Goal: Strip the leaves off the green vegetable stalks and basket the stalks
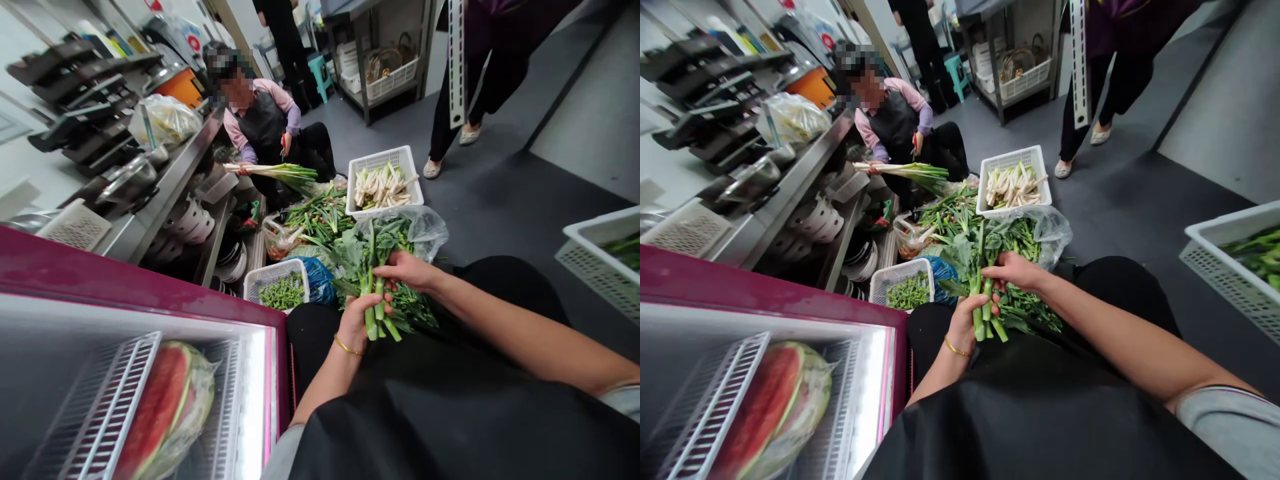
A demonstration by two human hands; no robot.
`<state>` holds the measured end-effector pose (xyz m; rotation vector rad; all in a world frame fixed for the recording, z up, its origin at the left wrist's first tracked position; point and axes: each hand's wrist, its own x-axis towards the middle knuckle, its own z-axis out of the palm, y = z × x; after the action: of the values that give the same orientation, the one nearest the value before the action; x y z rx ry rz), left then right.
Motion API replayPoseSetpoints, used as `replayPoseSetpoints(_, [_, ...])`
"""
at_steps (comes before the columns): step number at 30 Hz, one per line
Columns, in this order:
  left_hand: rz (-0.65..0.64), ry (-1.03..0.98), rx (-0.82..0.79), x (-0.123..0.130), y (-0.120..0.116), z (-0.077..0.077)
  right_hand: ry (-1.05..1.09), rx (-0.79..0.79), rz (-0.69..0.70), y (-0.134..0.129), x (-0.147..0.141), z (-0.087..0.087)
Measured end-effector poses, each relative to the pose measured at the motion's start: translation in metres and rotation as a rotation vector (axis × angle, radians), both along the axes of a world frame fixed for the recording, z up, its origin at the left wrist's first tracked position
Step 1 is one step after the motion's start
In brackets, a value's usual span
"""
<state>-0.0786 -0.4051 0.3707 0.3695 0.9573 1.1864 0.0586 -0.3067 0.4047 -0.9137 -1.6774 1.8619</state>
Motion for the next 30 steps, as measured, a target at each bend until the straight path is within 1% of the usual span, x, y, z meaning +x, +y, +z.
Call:
replayPoseSetpoints(3, [0.247,0.168,0.098,0.001,0.003,0.008,-0.023,0.031,-0.168,-0.001,-0.025,-0.001])
replayPoseSetpoints(4, [0.306,0.190,0.113,0.000,0.003,0.010,-0.018,0.051,-0.197,0.000,-0.028,-0.002])
replayPoseSetpoints(5, [0.336,0.189,0.115,-0.002,0.004,0.011,-0.007,0.066,-0.214,0.001,-0.030,-0.003])
replayPoseSetpoints(7, [0.324,0.137,0.094,-0.008,0.004,0.013,0.026,0.069,-0.196,0.004,-0.030,-0.003])
replayPoseSetpoints(10, [0.239,-0.006,0.046,-0.016,0.004,0.016,0.123,0.046,-0.066,0.013,-0.026,0.002])
replayPoseSetpoints(12, [0.193,-0.098,0.047,-0.019,0.004,0.019,0.131,0.114,-0.027,0.016,-0.026,0.005])
replayPoseSetpoints(13, [0.175,-0.125,0.062,-0.019,0.004,0.020,0.089,0.208,-0.045,0.016,-0.027,0.006])
replayPoseSetpoints(14, [0.169,-0.137,0.086,-0.020,0.005,0.021,0.021,0.347,-0.096,0.016,-0.029,0.006])
replayPoseSetpoints(17, [0.227,-0.124,0.160,-0.019,0.003,0.023,-0.180,0.902,-0.263,0.009,-0.034,0.001])
replayPoseSetpoints(18, [0.251,-0.112,0.170,-0.019,0.001,0.023,-0.217,1.074,-0.296,0.007,-0.034,-0.002])
replayPoseSetpoints(19, [0.270,-0.100,0.174,-0.018,-0.002,0.023,-0.242,1.212,-0.307,0.004,-0.032,-0.005])
replayPoseSetpoints(20, [0.274,-0.090,0.171,-0.017,-0.004,0.022,-0.257,1.316,-0.303,0.001,-0.028,-0.008])
replayPoseSetpoints(22, [0.245,-0.083,0.156,-0.015,-0.009,0.021,-0.272,1.441,-0.275,-0.005,-0.018,-0.012])
replayPoseSetpoints(24, [0.216,-0.096,0.147,-0.015,-0.010,0.020,-0.251,1.484,-0.227,-0.016,-0.008,-0.015])
replayPoseSetpoints(25, [0.213,-0.102,0.145,-0.016,-0.009,0.020,-0.225,1.483,-0.180,-0.024,-0.005,-0.017])
replayPoseSetpoints(26, [0.222,-0.108,0.143,-0.018,-0.007,0.020,-0.190,1.472,-0.109,-0.033,-0.002,-0.019])
replayPoseSetpoints(28, [0.275,-0.121,0.157,-0.026,-0.001,0.021,-0.122,1.421,0.086,-0.049,0.001,-0.026])
replayPoseSetpoints(29, [0.298,-0.126,0.171,-0.031,0.001,0.021,-0.126,1.378,0.192,-0.053,0.003,-0.030])
replayPoseSetpoints(30, [0.300,-0.126,0.188,-0.036,0.002,0.021,-0.176,1.325,0.284,-0.054,0.005,-0.032])
